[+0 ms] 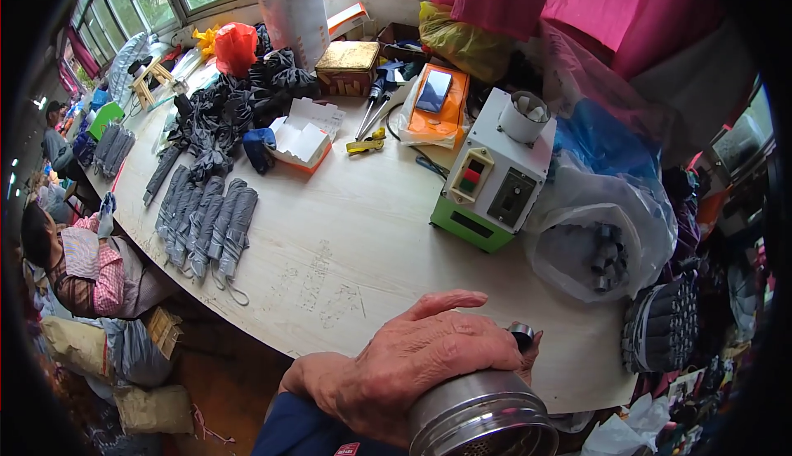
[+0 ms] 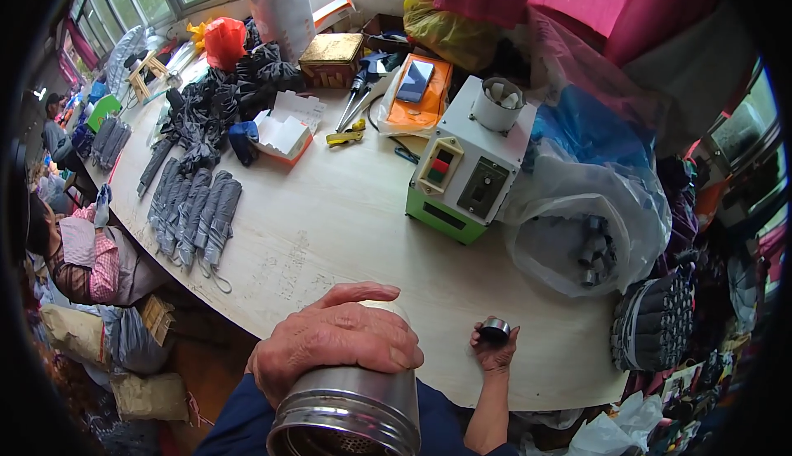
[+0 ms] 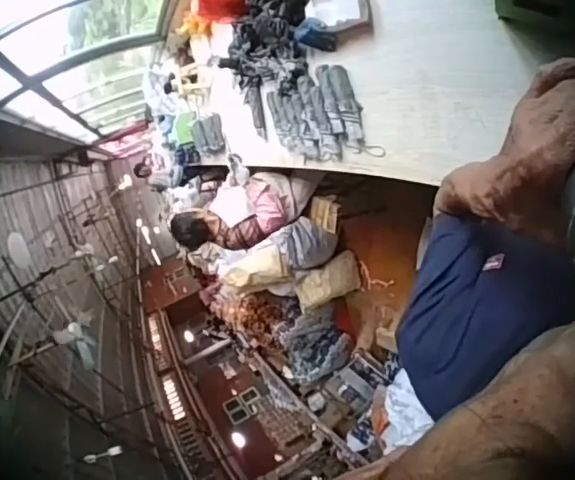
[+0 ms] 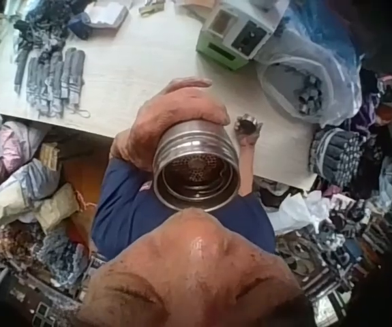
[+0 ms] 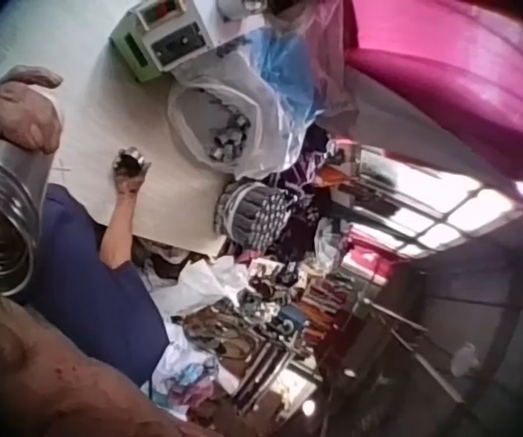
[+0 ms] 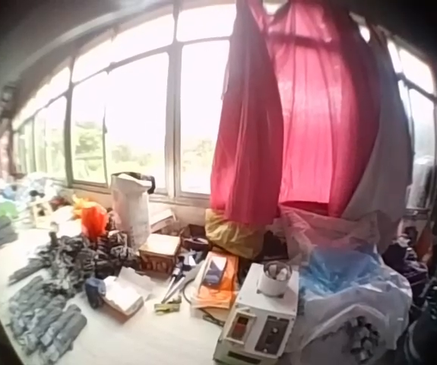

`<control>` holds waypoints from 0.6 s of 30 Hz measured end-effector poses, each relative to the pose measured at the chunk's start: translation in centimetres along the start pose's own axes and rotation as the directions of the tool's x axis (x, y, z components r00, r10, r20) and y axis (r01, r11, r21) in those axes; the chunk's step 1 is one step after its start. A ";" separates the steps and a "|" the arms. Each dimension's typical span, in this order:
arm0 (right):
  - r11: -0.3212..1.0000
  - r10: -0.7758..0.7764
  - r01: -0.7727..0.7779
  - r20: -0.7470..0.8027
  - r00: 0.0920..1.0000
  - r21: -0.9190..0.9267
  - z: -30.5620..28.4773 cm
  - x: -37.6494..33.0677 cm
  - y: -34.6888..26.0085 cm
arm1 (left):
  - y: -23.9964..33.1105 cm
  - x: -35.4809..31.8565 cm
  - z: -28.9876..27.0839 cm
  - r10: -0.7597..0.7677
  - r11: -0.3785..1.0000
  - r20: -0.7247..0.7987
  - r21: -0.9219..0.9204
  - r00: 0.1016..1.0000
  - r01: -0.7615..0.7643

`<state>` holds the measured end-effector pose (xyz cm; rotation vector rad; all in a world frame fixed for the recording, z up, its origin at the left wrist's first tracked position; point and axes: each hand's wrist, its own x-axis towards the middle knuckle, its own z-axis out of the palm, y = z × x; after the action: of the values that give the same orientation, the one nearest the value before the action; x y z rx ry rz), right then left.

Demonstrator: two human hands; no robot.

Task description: Assembling plastic caps and metal rings onto grey handle-like mechanical components at a factory workbench.

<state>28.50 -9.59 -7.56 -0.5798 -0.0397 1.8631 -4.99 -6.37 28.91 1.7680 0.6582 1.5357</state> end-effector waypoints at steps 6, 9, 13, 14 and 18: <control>0.997 0.042 -0.045 0.049 0.998 0.066 0.2 0.1 -0.2 | 0.3 0.2 0.3 -0.004 0.999 -0.078 -0.035 0.997 0.001; 0.996 0.047 -0.050 0.047 0.998 0.074 0.2 0.1 -0.3 | 0.2 0.3 0.2 0.014 0.999 -0.091 -0.037 0.996 -0.017; 0.997 0.047 -0.050 0.045 0.998 0.065 0.0 0.2 -0.3 | 0.2 0.5 -0.3 0.040 0.999 -0.048 0.032 0.998 -0.039; 0.997 0.047 -0.049 0.043 0.998 0.060 0.0 0.1 -0.3 | 0.3 0.6 -0.3 0.040 0.998 -0.037 0.040 0.999 -0.039; 0.997 0.042 -0.045 0.039 0.998 0.059 -0.1 -0.2 -0.1 | 0.3 0.6 -0.5 0.048 0.997 -0.028 0.064 0.998 -0.047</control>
<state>28.68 -9.73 -7.52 -0.5084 0.0040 1.9108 -5.40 -6.03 29.54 1.8226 0.6909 1.5921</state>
